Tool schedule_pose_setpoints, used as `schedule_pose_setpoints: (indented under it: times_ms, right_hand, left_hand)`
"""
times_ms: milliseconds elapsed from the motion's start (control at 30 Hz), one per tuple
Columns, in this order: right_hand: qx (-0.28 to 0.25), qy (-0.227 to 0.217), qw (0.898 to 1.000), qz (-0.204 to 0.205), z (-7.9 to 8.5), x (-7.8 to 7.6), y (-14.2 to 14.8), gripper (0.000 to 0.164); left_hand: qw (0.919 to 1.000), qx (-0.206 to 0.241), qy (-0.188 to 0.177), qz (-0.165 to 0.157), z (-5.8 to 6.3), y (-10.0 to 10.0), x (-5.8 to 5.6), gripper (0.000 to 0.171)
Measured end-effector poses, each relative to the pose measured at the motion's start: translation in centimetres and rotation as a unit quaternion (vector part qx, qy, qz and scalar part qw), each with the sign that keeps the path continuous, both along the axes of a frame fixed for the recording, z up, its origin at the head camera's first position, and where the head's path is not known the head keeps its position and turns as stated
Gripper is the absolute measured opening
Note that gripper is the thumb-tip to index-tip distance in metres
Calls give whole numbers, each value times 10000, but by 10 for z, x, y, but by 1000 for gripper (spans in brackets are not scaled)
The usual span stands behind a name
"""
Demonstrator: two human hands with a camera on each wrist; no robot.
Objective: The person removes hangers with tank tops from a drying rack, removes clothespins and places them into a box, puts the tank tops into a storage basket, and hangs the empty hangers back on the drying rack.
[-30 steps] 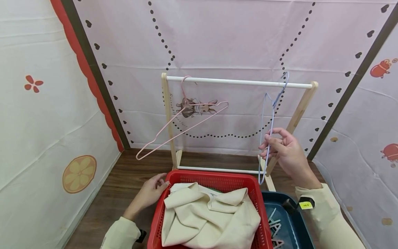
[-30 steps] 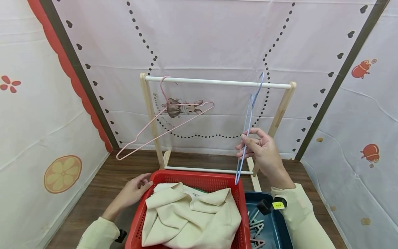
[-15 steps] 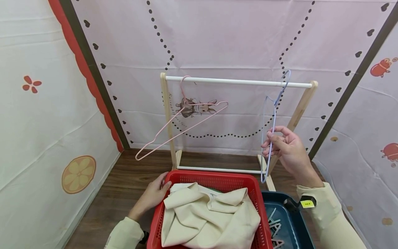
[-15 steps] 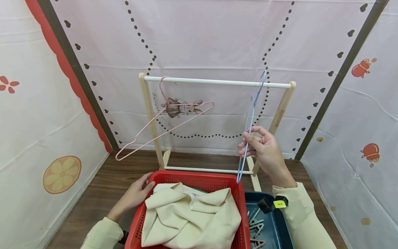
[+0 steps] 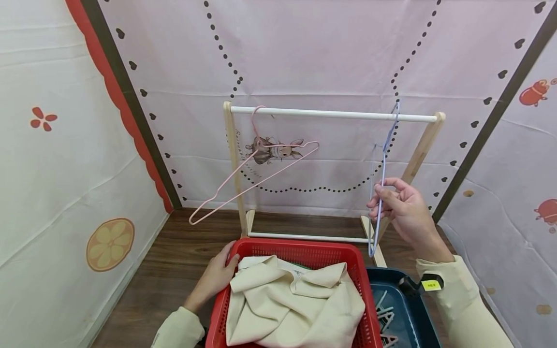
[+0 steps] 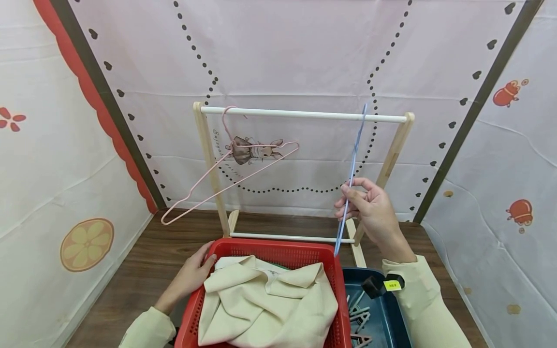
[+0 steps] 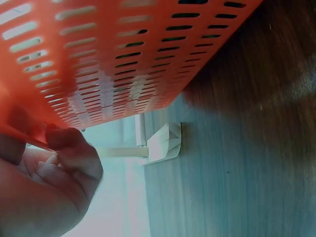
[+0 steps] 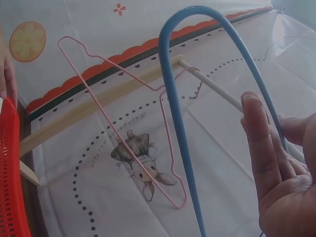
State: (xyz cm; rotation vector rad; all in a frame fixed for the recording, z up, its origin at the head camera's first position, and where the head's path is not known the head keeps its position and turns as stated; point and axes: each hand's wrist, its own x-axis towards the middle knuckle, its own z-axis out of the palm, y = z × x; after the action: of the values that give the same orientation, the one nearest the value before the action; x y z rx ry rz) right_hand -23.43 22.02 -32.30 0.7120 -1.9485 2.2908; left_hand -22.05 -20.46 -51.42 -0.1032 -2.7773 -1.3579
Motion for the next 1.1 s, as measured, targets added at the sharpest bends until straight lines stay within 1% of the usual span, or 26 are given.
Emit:
schedule_pose_setpoints:
  times_ms: [233, 400, 633, 833, 1100]
  right_hand:
    - [179, -81, 9998, -104, -4, -2, 2, 8]
    - [114, -80, 9999, 55, -7, -4, 3, 8]
    - [298, -147, 9994, -134, -12, -4, 2, 7]
    - [254, -119, 9994, -177, -17, -5, 2, 7]
    - [481, -95, 9982, -337, -21, -6, 4, 8]
  left_hand:
    - [10000, 75, 25, 57, -2, 1, 1, 49]
    - [9999, 115, 44, 84, -3, 2, 2, 49]
    - [9997, 162, -40, 152, -2, 3, 3, 51]
    - [9995, 205, -77, 209, -3, 3, 3, 52]
    - [9992, 294, -155, 204, -4, 3, 1, 54]
